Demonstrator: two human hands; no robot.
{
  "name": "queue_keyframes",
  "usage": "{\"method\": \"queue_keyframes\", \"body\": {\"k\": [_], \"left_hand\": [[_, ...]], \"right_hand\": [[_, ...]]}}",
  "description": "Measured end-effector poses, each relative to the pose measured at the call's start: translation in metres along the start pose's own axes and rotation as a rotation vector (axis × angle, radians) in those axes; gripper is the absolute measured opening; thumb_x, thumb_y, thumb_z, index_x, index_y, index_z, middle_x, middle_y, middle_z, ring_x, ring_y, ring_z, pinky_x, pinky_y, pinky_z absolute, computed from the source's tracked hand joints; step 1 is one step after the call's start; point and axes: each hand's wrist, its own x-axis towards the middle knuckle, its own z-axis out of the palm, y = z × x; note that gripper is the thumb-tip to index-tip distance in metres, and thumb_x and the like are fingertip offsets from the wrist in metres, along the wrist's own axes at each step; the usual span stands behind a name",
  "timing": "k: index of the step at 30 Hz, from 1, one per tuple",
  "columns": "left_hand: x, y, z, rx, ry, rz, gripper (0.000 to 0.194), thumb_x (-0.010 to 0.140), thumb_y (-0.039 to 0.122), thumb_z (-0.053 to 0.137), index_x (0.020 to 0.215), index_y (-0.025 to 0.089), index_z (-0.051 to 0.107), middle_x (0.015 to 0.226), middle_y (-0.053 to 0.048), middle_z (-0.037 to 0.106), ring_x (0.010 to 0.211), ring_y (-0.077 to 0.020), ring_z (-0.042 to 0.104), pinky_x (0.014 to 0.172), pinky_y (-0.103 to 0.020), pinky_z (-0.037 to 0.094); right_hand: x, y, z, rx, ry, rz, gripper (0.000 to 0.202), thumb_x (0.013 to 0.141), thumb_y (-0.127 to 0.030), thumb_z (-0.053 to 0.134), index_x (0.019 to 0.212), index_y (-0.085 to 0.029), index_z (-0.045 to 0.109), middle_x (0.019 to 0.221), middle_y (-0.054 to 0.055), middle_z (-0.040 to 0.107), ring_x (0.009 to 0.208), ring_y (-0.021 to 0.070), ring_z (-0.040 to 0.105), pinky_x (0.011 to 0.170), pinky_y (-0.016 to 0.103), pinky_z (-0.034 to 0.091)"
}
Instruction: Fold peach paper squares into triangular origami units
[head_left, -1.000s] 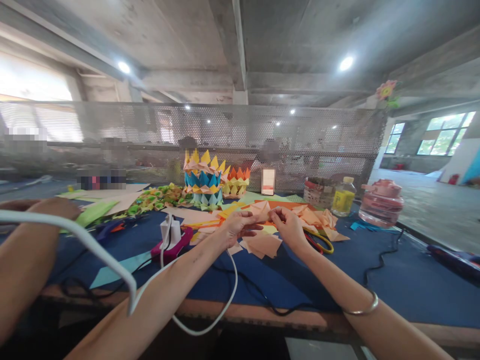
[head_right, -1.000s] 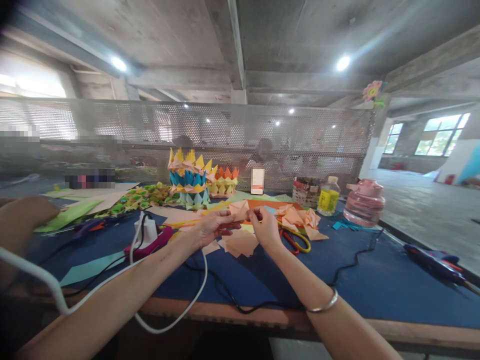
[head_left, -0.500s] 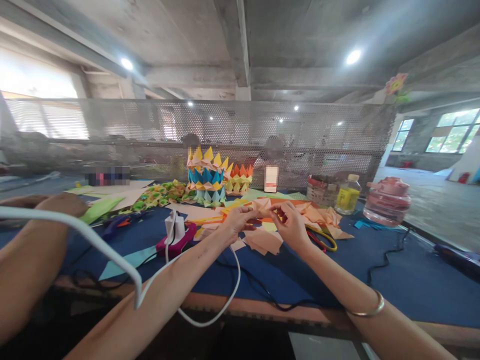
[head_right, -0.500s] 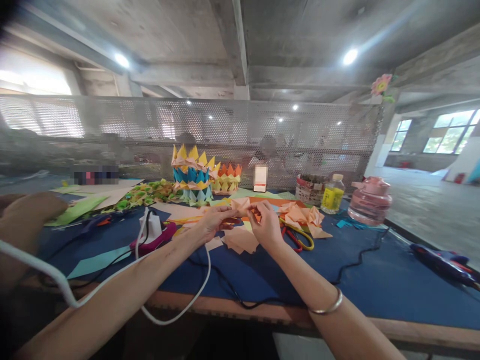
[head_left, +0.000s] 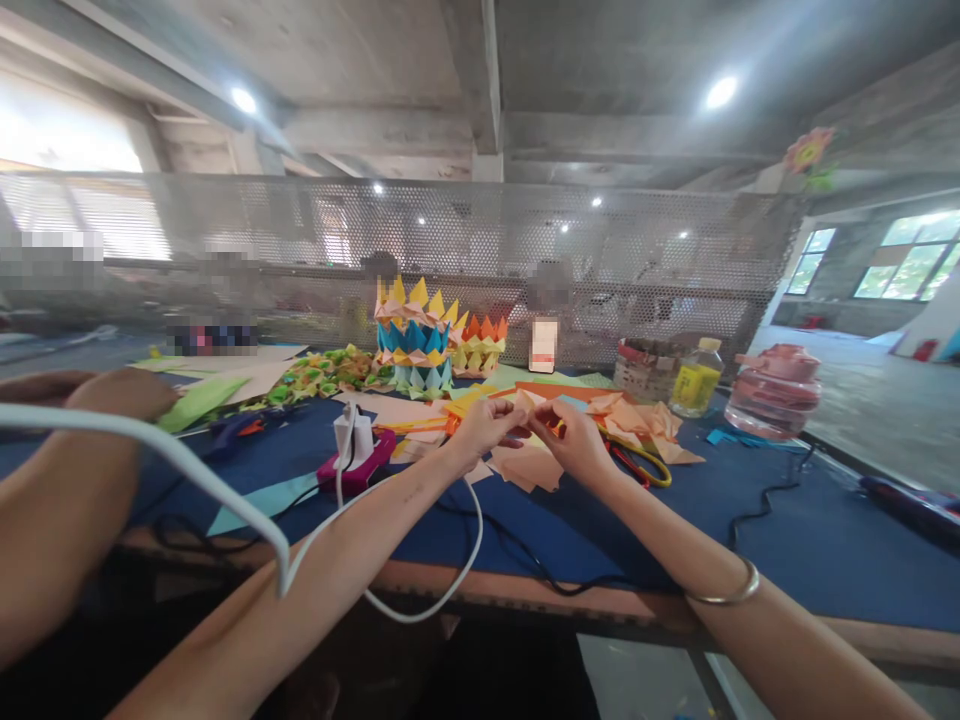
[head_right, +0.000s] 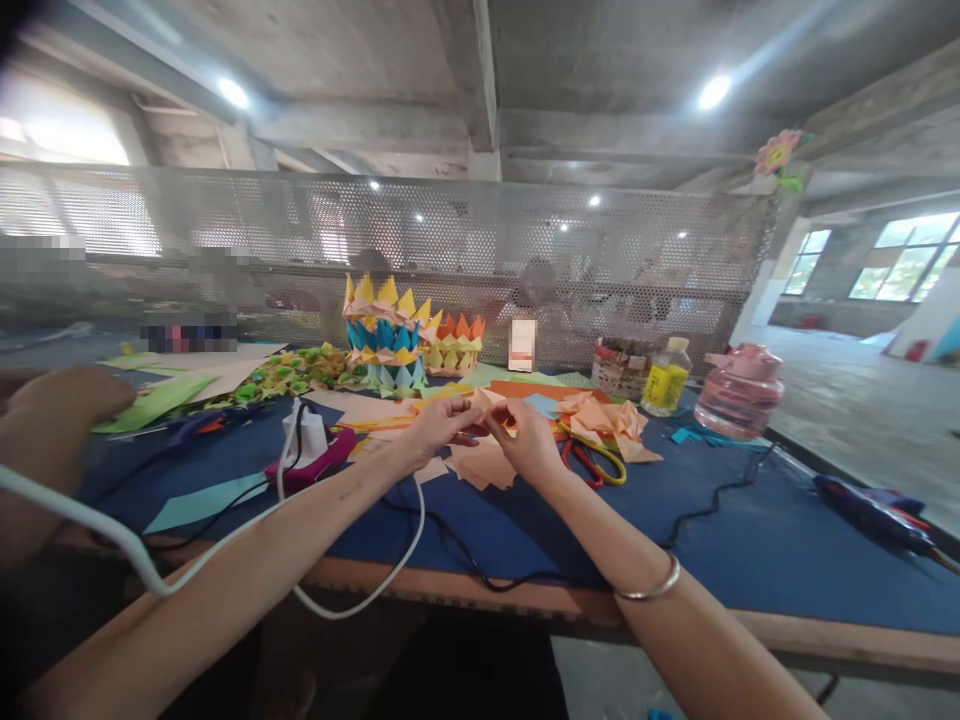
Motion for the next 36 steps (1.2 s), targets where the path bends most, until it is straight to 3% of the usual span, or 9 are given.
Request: {"method": "queue_keyframes", "body": {"k": [3,8,16,25,36], "left_hand": [[-0.0007,-0.0004,-0.001,-0.059,-0.051,-0.017,0.036,0.059,0.042,0.073,0.074,0.011,0.063,0.078,-0.009,0.065,0.072,-0.0166,0.063,0.062,-0.025,0.05],[-0.0014,-0.0001,-0.0026,-0.155,-0.055,-0.091,0.035,0.051,0.032,0.08,0.075,0.01,0.065,0.075,-0.007,0.066,0.071,-0.0153,0.063,0.069,-0.025,0.049],[-0.0009,0.0,-0.0027,-0.212,-0.03,-0.166,0.02,0.061,0.025,0.074,0.071,0.01,0.065,0.071,-0.008,0.068,0.066,-0.0143,0.064,0.066,-0.023,0.05],[-0.0001,-0.0002,-0.0026,-0.187,-0.025,-0.166,0.027,0.067,0.036,0.067,0.075,0.01,0.067,0.074,-0.011,0.069,0.064,-0.0157,0.065,0.063,-0.024,0.05],[0.0021,-0.003,-0.0054,-0.18,-0.014,-0.187,0.023,0.064,0.032,0.067,0.073,0.01,0.067,0.07,-0.01,0.069,0.067,-0.0167,0.065,0.063,-0.024,0.048]], "right_hand": [[-0.0004,-0.0016,-0.0008,0.016,0.013,0.052,0.023,0.081,-0.039,0.05,0.077,-0.018,0.059,0.077,0.004,0.064,0.068,0.0154,0.057,0.058,0.025,0.042],[-0.0006,-0.002,-0.0019,0.039,0.058,0.071,0.025,0.081,-0.04,0.05,0.076,-0.018,0.058,0.073,0.004,0.064,0.065,0.0144,0.057,0.056,0.024,0.041],[-0.0014,-0.0014,-0.0023,0.02,0.081,0.019,0.02,0.082,-0.036,0.049,0.082,-0.018,0.059,0.075,0.004,0.065,0.067,0.0144,0.058,0.057,0.023,0.041],[-0.0008,0.0016,-0.001,-0.022,0.095,0.005,0.014,0.081,-0.029,0.051,0.081,-0.018,0.059,0.073,0.003,0.063,0.067,0.0146,0.057,0.057,0.023,0.041],[-0.0004,0.0017,-0.001,-0.02,0.067,-0.064,0.012,0.081,-0.027,0.053,0.081,-0.019,0.062,0.076,0.003,0.063,0.07,0.0145,0.056,0.059,0.024,0.041]]}}
